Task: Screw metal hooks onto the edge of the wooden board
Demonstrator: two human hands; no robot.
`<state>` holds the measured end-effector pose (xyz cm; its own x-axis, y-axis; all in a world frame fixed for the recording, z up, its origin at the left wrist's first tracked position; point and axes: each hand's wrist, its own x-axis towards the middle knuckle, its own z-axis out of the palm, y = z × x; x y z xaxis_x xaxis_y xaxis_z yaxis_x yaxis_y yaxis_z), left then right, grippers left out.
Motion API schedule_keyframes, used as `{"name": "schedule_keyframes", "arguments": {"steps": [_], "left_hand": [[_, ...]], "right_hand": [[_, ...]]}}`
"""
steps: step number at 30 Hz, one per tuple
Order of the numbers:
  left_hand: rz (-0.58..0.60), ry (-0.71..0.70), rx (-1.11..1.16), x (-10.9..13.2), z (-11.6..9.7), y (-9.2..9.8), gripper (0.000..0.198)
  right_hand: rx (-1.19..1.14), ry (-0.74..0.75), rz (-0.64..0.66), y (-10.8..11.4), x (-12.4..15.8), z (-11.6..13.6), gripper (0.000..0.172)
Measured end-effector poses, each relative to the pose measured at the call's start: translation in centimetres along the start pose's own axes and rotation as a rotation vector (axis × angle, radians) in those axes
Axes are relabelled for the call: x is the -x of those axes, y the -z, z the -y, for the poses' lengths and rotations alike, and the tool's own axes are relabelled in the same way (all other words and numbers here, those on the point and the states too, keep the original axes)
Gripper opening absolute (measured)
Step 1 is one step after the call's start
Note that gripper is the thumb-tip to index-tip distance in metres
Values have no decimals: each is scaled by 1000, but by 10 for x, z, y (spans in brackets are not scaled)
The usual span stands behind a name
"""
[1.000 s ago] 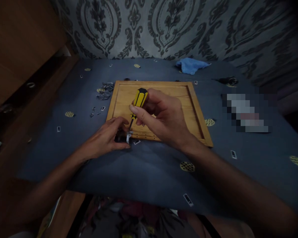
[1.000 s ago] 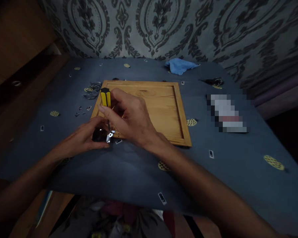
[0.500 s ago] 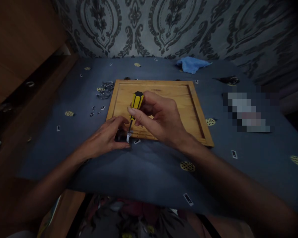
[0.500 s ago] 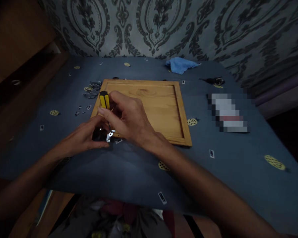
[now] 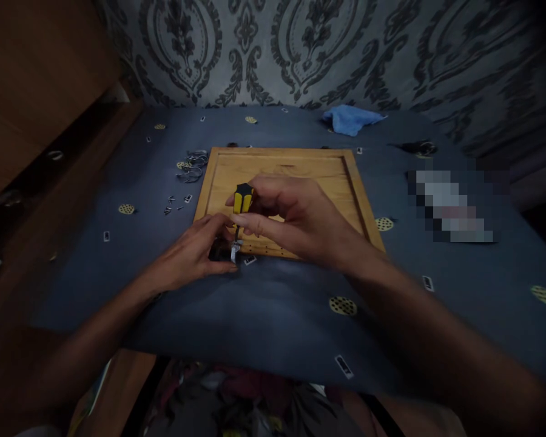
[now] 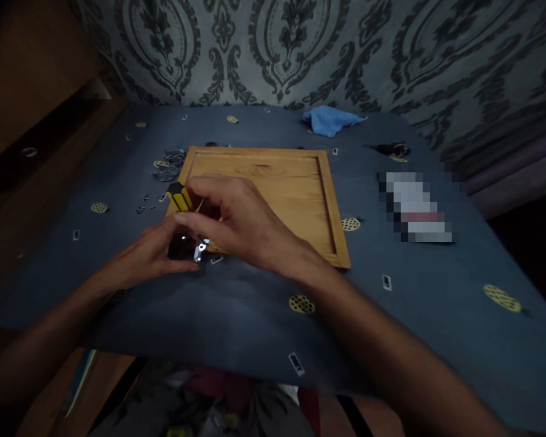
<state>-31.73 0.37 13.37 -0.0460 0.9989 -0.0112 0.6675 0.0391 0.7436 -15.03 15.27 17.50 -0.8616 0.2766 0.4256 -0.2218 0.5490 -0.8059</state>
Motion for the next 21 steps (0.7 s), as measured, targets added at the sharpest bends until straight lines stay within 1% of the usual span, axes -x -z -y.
{"name": "schedule_keyframes", "arguments": {"steps": [2,6,10,13,18,21], "left_hand": [[-9,-4,-9,0,0,0,42],[-23,-2,2,0,1,0,47],[-10,20,10,-1,1,0,52],[-13,26,15,0,2,-1,53],[-14,17,-3,0,4,-1,51],[-15,-5,-15,0,5,-2,51]], "right_hand": [[57,24,-63,-5,1,-2,42],[84,40,-157,-14,2,-3,42],[116,40,-264,-12,4,0,41],[105,0,-259,-9,4,1,39],[150,34,-233,-10,3,-2,41],[153,30,-224,-11,3,-4,42]]}}
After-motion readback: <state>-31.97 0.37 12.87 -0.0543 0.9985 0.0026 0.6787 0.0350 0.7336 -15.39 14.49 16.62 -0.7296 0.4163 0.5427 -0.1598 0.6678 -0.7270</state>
